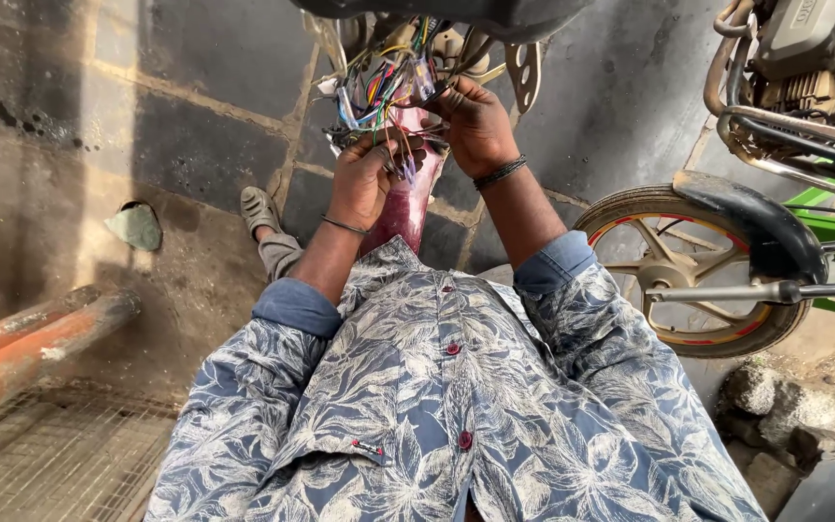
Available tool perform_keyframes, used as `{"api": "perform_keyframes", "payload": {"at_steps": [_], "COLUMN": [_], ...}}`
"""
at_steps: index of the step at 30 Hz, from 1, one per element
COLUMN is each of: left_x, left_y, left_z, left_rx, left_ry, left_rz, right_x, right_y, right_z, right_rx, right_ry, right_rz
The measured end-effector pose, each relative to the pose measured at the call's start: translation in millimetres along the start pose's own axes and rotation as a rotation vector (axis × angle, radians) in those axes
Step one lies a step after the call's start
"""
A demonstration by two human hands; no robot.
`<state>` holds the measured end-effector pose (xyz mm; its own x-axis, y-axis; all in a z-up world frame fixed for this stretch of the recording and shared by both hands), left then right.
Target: Repairing or connecting the wiring harness behind a motorcycle's headlight.
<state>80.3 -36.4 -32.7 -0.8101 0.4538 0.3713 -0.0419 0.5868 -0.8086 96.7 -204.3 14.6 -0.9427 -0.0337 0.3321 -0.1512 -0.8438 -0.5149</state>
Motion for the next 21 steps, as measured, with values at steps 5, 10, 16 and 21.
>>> {"api": "perform_keyframes", "payload": {"at_steps": [5,10,16,21], "left_x": [4.6,11.4,12.1,5.3], "left_y": [-11.2,-28.4,-32.2,-17.0], "left_z": [-7.2,-14.0,-18.3,-11.4], "left_rx": [0.111,0.194,0.046,-0.133], "left_ry": [0.024,0.077,0.036,-0.033], "left_rz": [0.089,0.107,0.099,0.034], "right_x": [0.3,1.8,1.8,0.1], "right_y": [-3.7,3.9,4.4,4.6], "right_z": [-1.2,-3.4,-1.3,0.2], "right_rx": [-0.062,-0.083,-0.061,-0.047], "right_ry": [-0.014,-0.021,-0.025,-0.009], "right_rz": [0.061,0.051,0.037,0.042]}}
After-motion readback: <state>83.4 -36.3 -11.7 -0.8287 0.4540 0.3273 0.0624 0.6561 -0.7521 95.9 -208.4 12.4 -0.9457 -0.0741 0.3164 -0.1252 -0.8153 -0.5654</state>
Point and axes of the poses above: each hand's wrist, its own x-axis away from the middle knuckle, its own y-axis out of the back of the hand, z = x × y, the point moved 9 cm from there along -x, towards the middle knuckle, and after that the axes turned 10 degrees about x, right-handed, at the moved point
